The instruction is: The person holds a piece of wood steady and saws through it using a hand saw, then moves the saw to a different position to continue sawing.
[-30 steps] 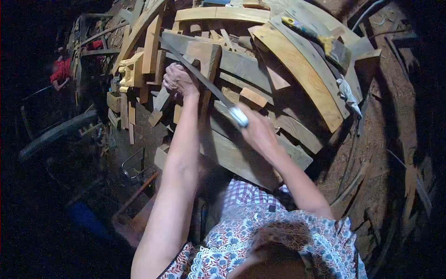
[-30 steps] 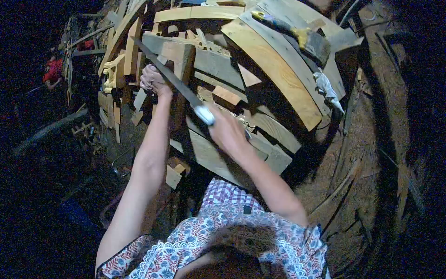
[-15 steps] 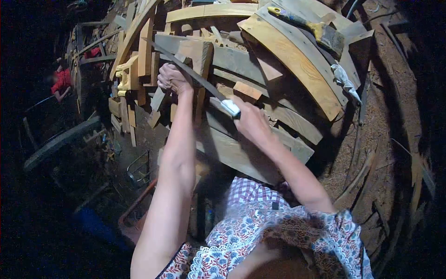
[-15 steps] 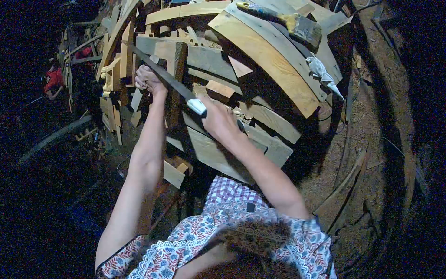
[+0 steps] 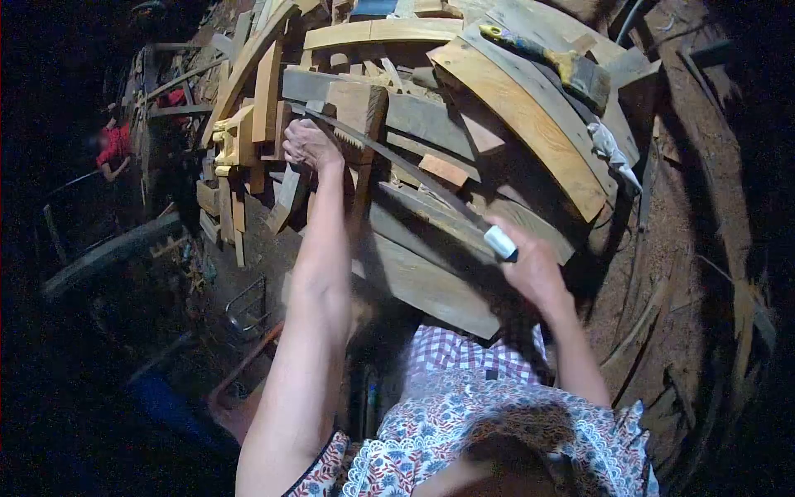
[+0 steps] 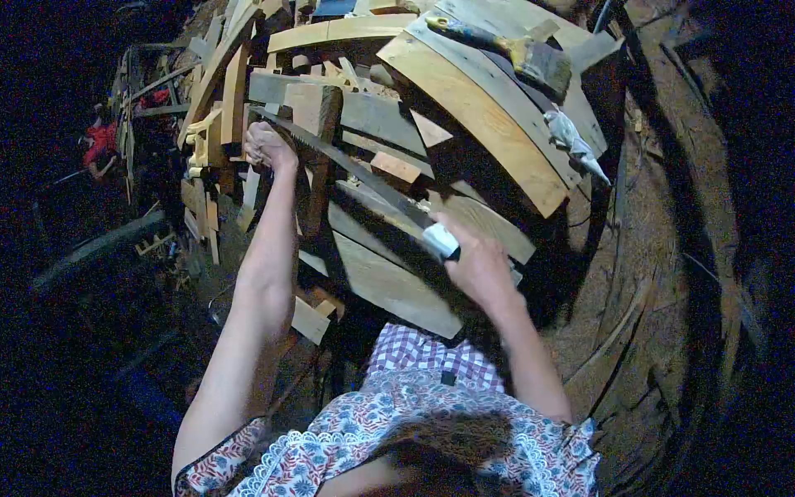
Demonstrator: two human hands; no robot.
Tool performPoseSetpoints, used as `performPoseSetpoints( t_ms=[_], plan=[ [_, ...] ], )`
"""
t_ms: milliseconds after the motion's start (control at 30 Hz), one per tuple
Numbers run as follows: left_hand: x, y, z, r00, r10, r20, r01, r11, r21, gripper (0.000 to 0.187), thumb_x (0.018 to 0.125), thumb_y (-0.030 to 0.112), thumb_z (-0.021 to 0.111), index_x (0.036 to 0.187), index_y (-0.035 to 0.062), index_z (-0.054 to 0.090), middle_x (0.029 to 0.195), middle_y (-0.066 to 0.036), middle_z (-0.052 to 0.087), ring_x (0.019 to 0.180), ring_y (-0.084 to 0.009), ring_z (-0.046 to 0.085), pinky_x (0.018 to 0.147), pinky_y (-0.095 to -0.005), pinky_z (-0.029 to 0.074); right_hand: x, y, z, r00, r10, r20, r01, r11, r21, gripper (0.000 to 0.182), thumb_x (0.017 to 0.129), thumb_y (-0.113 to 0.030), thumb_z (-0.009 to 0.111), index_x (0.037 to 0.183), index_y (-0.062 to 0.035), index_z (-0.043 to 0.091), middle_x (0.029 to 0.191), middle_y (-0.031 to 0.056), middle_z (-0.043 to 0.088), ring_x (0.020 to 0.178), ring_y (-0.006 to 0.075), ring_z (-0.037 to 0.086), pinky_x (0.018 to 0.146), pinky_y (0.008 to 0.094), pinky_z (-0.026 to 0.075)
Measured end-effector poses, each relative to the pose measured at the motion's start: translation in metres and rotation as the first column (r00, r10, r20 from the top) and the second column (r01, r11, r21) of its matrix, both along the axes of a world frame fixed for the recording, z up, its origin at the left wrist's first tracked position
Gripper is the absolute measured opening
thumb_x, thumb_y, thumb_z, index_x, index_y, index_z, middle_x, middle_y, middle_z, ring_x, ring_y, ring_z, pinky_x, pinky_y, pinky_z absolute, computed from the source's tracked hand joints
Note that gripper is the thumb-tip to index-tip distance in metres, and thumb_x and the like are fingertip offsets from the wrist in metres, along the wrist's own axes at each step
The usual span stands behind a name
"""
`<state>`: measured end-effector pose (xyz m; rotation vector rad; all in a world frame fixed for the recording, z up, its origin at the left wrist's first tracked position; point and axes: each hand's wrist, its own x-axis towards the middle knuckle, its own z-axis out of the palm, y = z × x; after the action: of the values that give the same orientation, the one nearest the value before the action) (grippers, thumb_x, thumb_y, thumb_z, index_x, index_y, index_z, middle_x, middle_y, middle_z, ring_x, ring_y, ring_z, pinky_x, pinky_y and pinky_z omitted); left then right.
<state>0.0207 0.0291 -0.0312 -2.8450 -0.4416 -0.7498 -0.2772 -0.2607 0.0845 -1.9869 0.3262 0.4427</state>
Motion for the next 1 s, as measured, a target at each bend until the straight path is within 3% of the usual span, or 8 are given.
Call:
performPoseSetpoints(
  t_ms=[100,233,367,400,500,767,833,1000],
  plan=[
    [0.004,0.021,-0.027,0.974,-0.191,0.121,0.202,0.976,-0.086,0.019,0.085,0.022,0.044,0.080,0.0100,0.059,0.082,-0.009,0.059,0.079,-0.0292,0.056,0.069,-0.0426,0.041,-0.003,-0.016,0.010,0.997,0.046,0.060,-0.046,0.999,-0.008,0.057,0.067,0.000,0.061,0.120,-0.0186,0.050,0.103,0.0192,0.060,0.094,0.0366,0.058,0.083,0.0428,0.047],
    [-0.026,-0.018,0.020,0.970,-0.243,-0.028,0.238,0.964,-0.122,0.025,0.089,0.023,0.038,0.089,0.0075,0.058,0.092,-0.013,0.057,0.090,-0.0313,0.052,0.083,-0.0447,0.036,-0.033,-0.002,0.009,0.997,0.073,0.007,-0.073,0.997,0.020,0.064,0.065,0.005,0.057,0.124,-0.0169,0.046,0.113,0.0174,0.056,0.104,0.0347,0.054,0.089,0.0387,0.044],
    [-0.042,-0.027,0.038,0.928,-0.366,-0.065,0.349,0.918,-0.188,0.026,0.088,0.025,0.041,0.094,0.0067,0.059,0.095,-0.011,0.056,0.094,-0.0294,0.050,0.087,-0.0435,0.032,-0.062,0.023,0.013,0.989,0.024,-0.143,-0.016,0.998,0.058,0.063,0.065,0.003,0.062,0.123,-0.0162,0.047,0.111,0.0186,0.056,0.103,0.0350,0.054,0.088,0.0384,0.044],
    [-0.048,-0.029,0.041,0.917,-0.392,-0.072,0.373,0.908,-0.192,0.026,0.088,0.025,0.041,0.095,0.0069,0.059,0.095,-0.010,0.056,0.094,-0.0293,0.050,0.088,-0.0433,0.032,-0.074,0.028,0.007,1.000,-0.027,-0.012,0.027,0.999,0.017,0.063,0.065,0.002,0.064,0.122,-0.0190,0.046,0.095,0.0179,0.058,0.089,0.0377,0.057,0.075,0.0432,0.047],
    [-0.062,-0.038,0.045,0.880,-0.471,-0.060,0.450,0.868,-0.211,0.026,0.088,0.026,0.041,0.098,0.0079,0.058,0.094,-0.010,0.054,0.094,-0.0287,0.049,0.089,-0.0431,0.031,-0.091,0.029,0.008,0.996,-0.088,0.006,0.088,0.996,-0.020,0.064,0.064,0.004,0.063,0.121,-0.0187,0.047,0.096,0.0170,0.058,0.089,0.0365,0.058,0.074,0.0424,0.047],
    [-0.063,-0.051,0.033,0.924,-0.383,0.019,0.380,0.907,-0.181,0.022,0.084,0.023,0.042,0.091,0.0086,0.057,0.088,-0.011,0.053,0.084,-0.0302,0.050,0.079,-0.0427,0.036,-0.091,0.041,-0.002,0.986,-0.162,0.030,0.164,0.984,-0.071,0.058,0.066,-0.002,0.060,0.120,-0.0185,0.048,0.095,0.0168,0.059,0.089,0.0352,0.058,0.076,0.0404,0.047],
    [-0.061,-0.050,0.031,0.933,-0.361,0.016,0.358,0.919,-0.163,0.020,0.083,0.023,0.043,0.088,0.0092,0.056,0.085,-0.010,0.053,0.082,-0.0292,0.050,0.076,-0.0420,0.037,-0.093,0.045,0.001,0.982,-0.132,-0.132,0.129,0.991,-0.034,0.062,0.063,0.004,0.061,0.121,-0.0126,0.048,0.113,0.0175,0.056,0.107,0.0329,0.053,0.090,0.0363,0.043],
    [-0.060,-0.049,0.028,0.936,-0.352,0.004,0.345,0.916,-0.202,0.018,0.082,0.024,0.044,0.082,0.0101,0.055,0.084,-0.009,0.052,0.084,-0.0276,0.050,0.080,-0.0411,0.036,-0.093,0.051,-0.004,0.987,-0.157,-0.015,0.157,0.987,-0.040,0.057,0.066,-0.001,0.062,0.120,-0.0178,0.050,0.095,0.0179,0.060,0.091,0.0348,0.059,0.080,0.0394,0.047]
  ],
)
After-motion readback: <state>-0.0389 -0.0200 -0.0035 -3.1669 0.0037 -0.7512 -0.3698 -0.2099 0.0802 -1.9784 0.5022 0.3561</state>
